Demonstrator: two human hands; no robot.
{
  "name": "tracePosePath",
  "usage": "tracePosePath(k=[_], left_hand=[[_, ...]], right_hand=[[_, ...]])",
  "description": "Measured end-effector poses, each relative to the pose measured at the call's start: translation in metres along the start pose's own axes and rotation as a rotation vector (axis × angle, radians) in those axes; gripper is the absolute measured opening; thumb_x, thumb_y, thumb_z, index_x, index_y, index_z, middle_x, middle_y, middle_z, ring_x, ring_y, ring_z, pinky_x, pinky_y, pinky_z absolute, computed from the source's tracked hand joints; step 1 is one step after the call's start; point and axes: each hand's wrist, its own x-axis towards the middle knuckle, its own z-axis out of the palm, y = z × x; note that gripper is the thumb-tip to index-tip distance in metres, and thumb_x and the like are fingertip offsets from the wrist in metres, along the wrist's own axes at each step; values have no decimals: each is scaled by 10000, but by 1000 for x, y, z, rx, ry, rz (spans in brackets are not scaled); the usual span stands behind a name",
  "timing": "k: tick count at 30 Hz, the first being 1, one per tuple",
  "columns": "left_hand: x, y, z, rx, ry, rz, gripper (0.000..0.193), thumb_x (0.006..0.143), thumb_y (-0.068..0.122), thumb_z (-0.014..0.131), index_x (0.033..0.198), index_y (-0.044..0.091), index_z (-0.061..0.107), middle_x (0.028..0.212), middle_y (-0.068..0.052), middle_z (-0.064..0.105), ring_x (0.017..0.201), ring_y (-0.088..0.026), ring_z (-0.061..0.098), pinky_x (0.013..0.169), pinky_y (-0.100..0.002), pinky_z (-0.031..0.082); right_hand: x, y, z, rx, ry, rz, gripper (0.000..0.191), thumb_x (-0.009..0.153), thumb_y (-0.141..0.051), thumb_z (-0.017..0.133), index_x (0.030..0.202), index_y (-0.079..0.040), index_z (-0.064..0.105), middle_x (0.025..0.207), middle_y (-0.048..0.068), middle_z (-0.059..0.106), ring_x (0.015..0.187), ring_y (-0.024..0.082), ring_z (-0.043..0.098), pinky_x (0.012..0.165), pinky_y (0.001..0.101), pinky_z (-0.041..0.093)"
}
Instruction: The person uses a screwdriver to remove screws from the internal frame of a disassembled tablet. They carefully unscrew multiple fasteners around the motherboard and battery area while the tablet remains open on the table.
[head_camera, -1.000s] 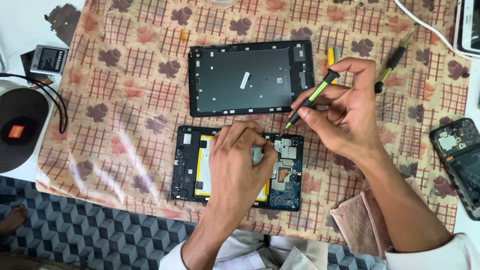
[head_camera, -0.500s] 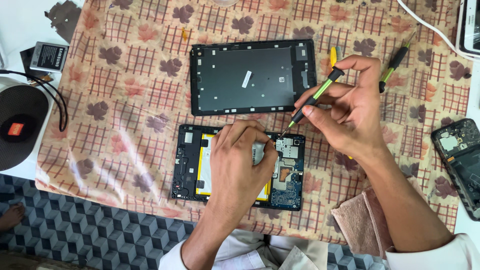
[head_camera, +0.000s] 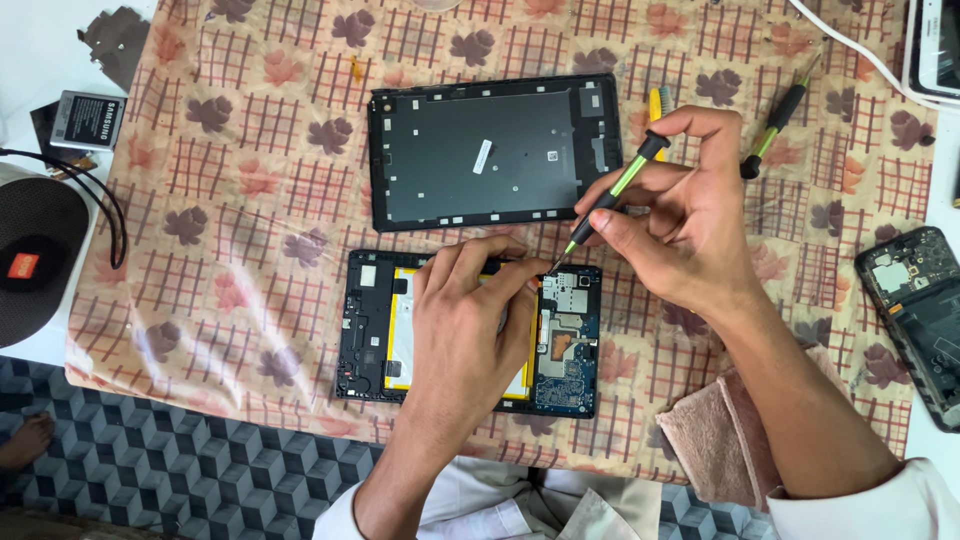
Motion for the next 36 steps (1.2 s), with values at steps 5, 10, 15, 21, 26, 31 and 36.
tracePosePath(k=[5,10,15,21,26,31,36], left_hand=[[-1,1,0,-13,-3,-12,183,912,98,687,1076,107,767,1173,-32,682,1091,-251,619,961,-426,429],[0,0,-1,-17,-8,-13,184,915,97,689,1082,100,764,1170,-32,689,1082,-254,622,962,-427,432],[-2,0,-1,13,15,33,246,860,64,690,1079,118,787,1173,-35,692,1053,-258,628,969,-426,454],[-3,1,0,76,31,77,256,837,70,703,1077,111,784,1185,-39,684,1095,-257,627,981,-438,460],[-1,-1,0,16,6,6,231,844,72,711,1053,118,796,1185,-15,698,1095,-239,629,949,-420,455],[0,-2,1,-6,7,-16,223,849,76,716,1049,123,803,1190,-10,699,1101,-231,632,937,-411,449],[0,-3,2,-6,6,-19,225,848,78,716,1048,131,805,1185,-3,700,1096,-229,633,939,-410,452]], right_hand=[[0,1,0,35,-3,-2,598,1010,116,644,1365,-102,215,1055,269,729,926,239,769,714,221,606],[1,1,1,78,-9,1,602,1016,122,642,1371,-106,213,1060,271,722,945,242,766,786,251,653],[0,0,1,70,-7,11,613,1014,119,655,1375,-105,212,1057,273,725,934,242,766,738,232,627],[-1,0,0,50,2,-15,576,1024,123,654,1323,-94,211,1056,271,729,919,248,770,707,227,636],[0,2,-2,49,-10,-49,594,1027,134,642,1360,-101,210,1058,279,725,921,265,779,715,254,668],[-1,4,-2,53,-18,-57,593,1034,137,636,1366,-102,207,1065,284,724,936,272,782,732,261,678],[-4,5,-1,60,-4,-45,581,1040,127,651,1343,-95,209,1067,279,722,946,254,765,731,225,645]])
